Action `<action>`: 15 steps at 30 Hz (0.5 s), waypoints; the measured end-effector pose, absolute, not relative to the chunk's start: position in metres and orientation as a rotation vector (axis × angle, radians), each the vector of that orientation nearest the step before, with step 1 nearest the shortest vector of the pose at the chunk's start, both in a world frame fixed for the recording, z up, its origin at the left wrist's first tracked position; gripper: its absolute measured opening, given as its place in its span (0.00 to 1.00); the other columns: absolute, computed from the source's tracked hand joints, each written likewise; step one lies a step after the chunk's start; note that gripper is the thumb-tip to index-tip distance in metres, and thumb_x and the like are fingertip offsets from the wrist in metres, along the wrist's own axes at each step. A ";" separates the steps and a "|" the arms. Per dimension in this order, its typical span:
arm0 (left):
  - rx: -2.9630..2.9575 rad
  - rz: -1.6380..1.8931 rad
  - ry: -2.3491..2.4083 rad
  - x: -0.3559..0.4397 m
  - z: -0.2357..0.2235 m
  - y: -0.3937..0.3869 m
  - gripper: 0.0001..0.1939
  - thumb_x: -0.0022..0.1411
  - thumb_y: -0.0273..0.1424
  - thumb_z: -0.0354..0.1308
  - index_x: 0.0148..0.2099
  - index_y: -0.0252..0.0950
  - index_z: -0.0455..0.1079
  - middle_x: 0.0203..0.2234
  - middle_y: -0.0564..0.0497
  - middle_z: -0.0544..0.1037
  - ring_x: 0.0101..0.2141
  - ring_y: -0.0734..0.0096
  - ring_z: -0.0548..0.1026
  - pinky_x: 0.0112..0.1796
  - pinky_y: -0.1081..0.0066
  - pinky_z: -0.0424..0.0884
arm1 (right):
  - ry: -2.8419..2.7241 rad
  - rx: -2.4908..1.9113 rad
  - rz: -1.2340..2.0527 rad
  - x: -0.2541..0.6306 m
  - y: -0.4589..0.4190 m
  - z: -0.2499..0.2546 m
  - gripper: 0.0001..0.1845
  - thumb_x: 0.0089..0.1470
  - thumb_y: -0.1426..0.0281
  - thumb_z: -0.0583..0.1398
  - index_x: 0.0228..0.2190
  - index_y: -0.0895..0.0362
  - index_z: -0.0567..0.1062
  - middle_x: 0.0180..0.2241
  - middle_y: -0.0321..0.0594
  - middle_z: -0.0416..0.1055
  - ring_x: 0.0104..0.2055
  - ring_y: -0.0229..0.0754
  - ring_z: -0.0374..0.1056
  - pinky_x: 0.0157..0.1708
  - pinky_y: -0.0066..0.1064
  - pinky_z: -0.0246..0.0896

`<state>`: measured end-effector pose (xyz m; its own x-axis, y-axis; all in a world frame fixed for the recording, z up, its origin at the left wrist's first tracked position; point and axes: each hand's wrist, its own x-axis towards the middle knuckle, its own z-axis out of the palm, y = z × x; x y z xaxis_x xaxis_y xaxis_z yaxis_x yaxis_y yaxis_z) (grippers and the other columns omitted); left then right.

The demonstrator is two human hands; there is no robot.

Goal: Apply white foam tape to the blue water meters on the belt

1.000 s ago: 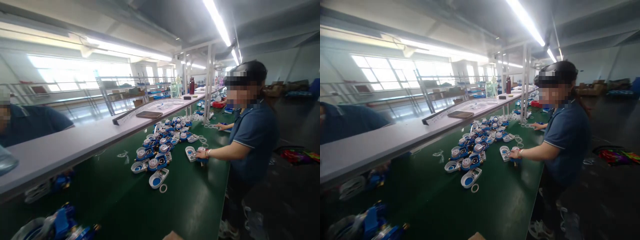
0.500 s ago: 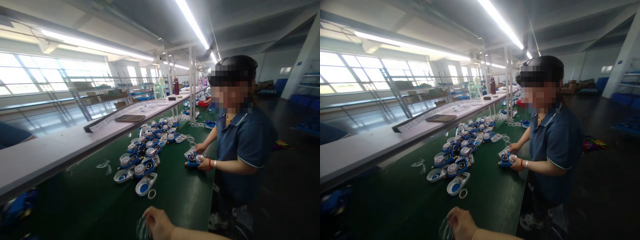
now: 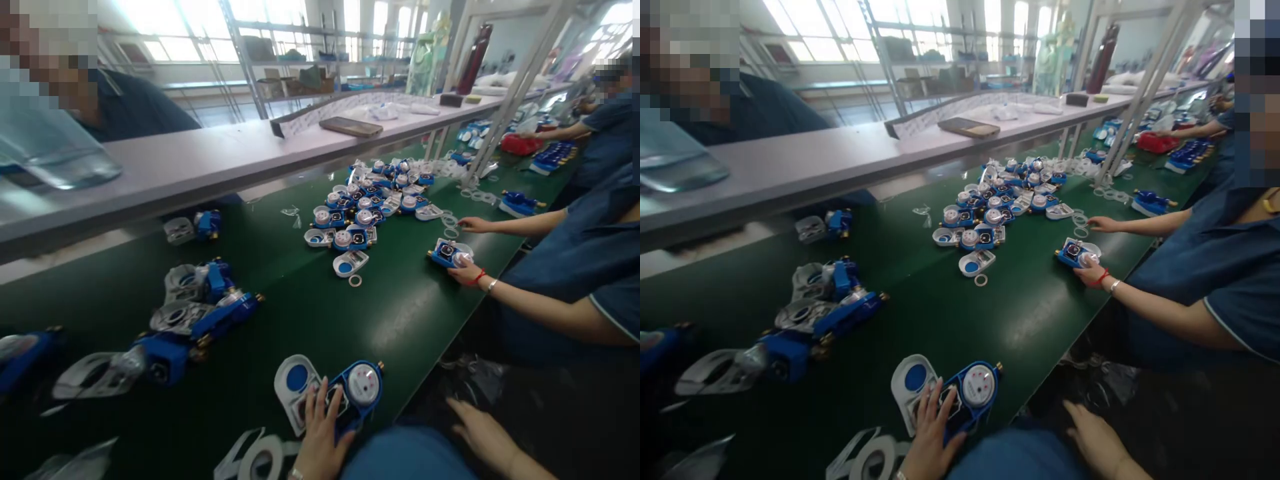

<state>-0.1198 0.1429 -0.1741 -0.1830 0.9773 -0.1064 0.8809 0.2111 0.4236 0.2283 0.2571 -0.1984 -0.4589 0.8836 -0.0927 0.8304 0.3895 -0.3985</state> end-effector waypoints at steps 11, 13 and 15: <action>1.875 0.262 1.746 -0.073 -0.148 0.328 0.39 0.48 0.35 0.58 0.61 0.41 0.47 0.63 0.44 0.39 0.60 0.45 0.36 0.55 0.46 0.47 | -2.660 -1.077 0.496 0.098 0.381 -0.174 0.47 0.34 0.63 0.66 0.56 0.41 0.53 0.61 0.40 0.45 0.62 0.62 0.35 0.53 0.62 0.31; 1.875 0.336 1.774 -0.075 -0.140 0.338 0.37 0.49 0.36 0.57 0.61 0.43 0.48 0.63 0.46 0.41 0.60 0.49 0.40 0.56 0.49 0.50 | -2.629 -1.103 0.460 0.106 0.396 -0.182 0.45 0.36 0.64 0.66 0.55 0.41 0.54 0.60 0.40 0.47 0.61 0.62 0.36 0.54 0.60 0.32; 1.800 0.422 1.880 -0.082 -0.135 0.333 0.32 0.52 0.37 0.54 0.59 0.44 0.52 0.62 0.47 0.46 0.60 0.54 0.48 0.55 0.53 0.53 | -2.607 -1.119 0.425 0.112 0.405 -0.189 0.44 0.36 0.66 0.66 0.54 0.40 0.56 0.60 0.39 0.48 0.61 0.62 0.37 0.54 0.60 0.32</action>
